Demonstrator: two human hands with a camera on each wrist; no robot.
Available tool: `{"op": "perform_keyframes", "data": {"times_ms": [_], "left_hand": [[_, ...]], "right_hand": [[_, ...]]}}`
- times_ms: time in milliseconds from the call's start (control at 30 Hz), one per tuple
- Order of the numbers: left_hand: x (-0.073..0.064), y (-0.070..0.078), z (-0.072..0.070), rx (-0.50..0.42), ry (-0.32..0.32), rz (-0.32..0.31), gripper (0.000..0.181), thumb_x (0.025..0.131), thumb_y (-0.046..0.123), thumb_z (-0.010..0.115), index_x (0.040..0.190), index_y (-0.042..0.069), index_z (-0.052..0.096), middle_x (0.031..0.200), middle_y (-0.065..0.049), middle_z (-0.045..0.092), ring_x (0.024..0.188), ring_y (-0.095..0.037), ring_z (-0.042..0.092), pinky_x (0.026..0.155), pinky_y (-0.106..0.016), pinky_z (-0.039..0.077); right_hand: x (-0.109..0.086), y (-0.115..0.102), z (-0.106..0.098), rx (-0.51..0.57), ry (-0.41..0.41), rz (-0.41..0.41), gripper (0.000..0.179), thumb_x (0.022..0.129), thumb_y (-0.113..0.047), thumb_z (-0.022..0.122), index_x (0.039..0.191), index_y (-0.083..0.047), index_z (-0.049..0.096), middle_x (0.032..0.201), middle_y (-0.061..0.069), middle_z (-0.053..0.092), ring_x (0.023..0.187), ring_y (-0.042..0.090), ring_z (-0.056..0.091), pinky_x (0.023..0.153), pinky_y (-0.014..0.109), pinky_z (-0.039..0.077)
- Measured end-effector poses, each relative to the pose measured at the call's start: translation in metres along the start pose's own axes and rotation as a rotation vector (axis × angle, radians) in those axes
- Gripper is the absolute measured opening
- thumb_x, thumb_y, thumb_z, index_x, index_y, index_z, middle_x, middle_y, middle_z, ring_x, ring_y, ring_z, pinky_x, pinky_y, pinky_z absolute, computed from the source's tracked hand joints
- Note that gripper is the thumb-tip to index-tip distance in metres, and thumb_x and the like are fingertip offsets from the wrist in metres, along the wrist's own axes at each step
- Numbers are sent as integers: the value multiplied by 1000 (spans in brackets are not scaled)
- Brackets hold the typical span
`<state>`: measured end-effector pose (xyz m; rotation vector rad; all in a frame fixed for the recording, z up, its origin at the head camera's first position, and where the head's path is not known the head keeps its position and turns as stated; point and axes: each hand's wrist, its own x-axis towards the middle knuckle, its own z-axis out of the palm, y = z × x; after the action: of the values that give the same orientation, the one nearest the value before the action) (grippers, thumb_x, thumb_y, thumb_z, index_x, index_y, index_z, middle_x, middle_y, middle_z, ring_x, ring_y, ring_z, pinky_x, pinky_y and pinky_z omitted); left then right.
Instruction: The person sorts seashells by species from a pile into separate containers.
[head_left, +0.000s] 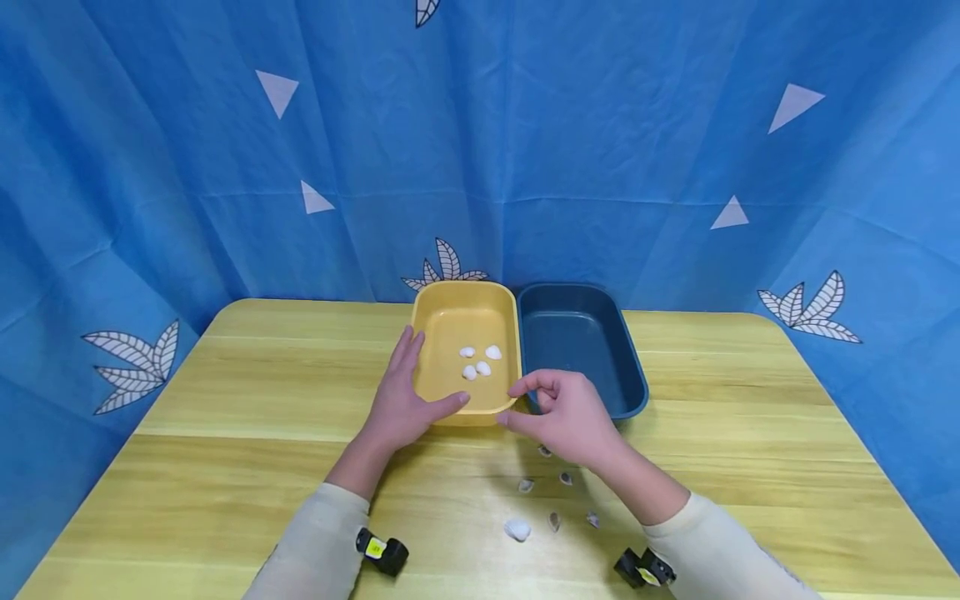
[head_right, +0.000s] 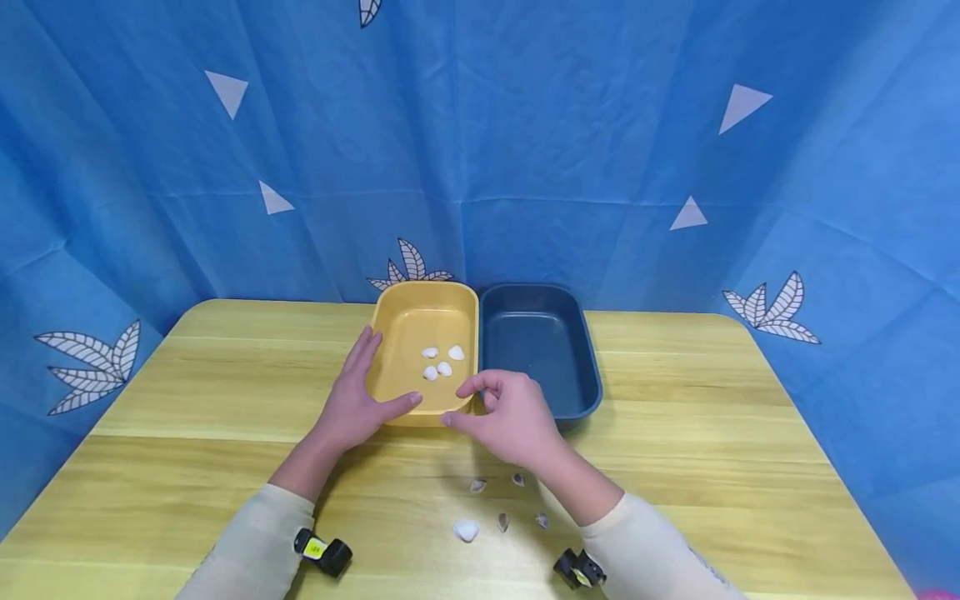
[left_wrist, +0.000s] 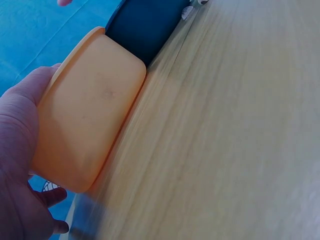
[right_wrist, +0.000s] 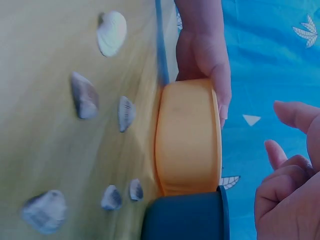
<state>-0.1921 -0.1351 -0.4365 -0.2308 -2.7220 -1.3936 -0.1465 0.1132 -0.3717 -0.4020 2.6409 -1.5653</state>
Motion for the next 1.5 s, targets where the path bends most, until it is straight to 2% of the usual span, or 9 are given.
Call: {"op": "perform_keyframes", "data": {"times_ms": [367,567,800,867,933,1033,1100,1167,1500], "left_hand": [[0,-1,0,1,4,0,116,74,58,82,161,15,20,166,6,3,149,-28,13,114,-55,23],[0,-2,0,-3,5,-2,116,73,60,82,161,14,21,166,7,3,149,-27,13,114,-54,23],[0,-3,0,-9,5,-4,115,74,57,83,161,15,20,166,6,3,149,-27,13,114,-53,23],[1,-3,1,-10,4,1,115,74,56,83,161,14,21,166,6,3,149,-27,13,114,-53,23],[1,-2,1,-12,3,3,115,74,55,83,161,14,21,166,6,3,149,-27,13,115,-53,23],[1,-2,1,-14,3,5,114,74,54,84,161,14,21,166,6,3,149,-27,13,114,-54,23],[1,-1,1,-13,4,4,114,74,54,84,161,14,21,166,6,3,149,-27,13,114,-54,23],[1,-1,1,-13,5,3,114,74,54,84,161,14,21,166,6,3,149,-27,13,114,-54,23],[1,0,1,-10,4,-6,114,74,55,83,161,15,21,166,6,3,149,-28,13,114,-54,23]], "right_hand": [[-28,14,-1,-25,-114,-30,28,76,-26,88,95,-12,73,54,-8,28,47,8,28,53,26,39],[-40,20,1,-30,-185,-62,30,75,-24,89,94,-8,73,55,-10,29,49,5,29,53,24,39],[-51,30,7,-15,-285,-41,29,73,-26,91,91,-12,73,53,-10,30,45,4,34,48,24,36],[-54,33,8,-38,-311,-44,29,71,-27,92,90,-15,74,53,-10,31,48,3,36,50,23,37],[-56,37,9,-61,-333,-48,28,70,-28,92,88,-18,74,53,-12,32,50,2,36,65,21,46],[-58,41,10,-80,-359,-55,27,69,-27,92,88,-20,74,53,-14,32,52,1,34,70,22,46],[-58,43,10,-80,-370,-60,27,68,-26,93,87,-20,74,53,-14,33,51,1,34,69,21,46],[-59,44,11,-72,-380,-64,27,68,-24,93,87,-20,74,53,-13,35,50,2,34,54,23,38],[-63,51,14,-43,-431,-54,30,65,-20,94,87,-21,73,54,-11,40,49,1,36,51,21,36]]}}
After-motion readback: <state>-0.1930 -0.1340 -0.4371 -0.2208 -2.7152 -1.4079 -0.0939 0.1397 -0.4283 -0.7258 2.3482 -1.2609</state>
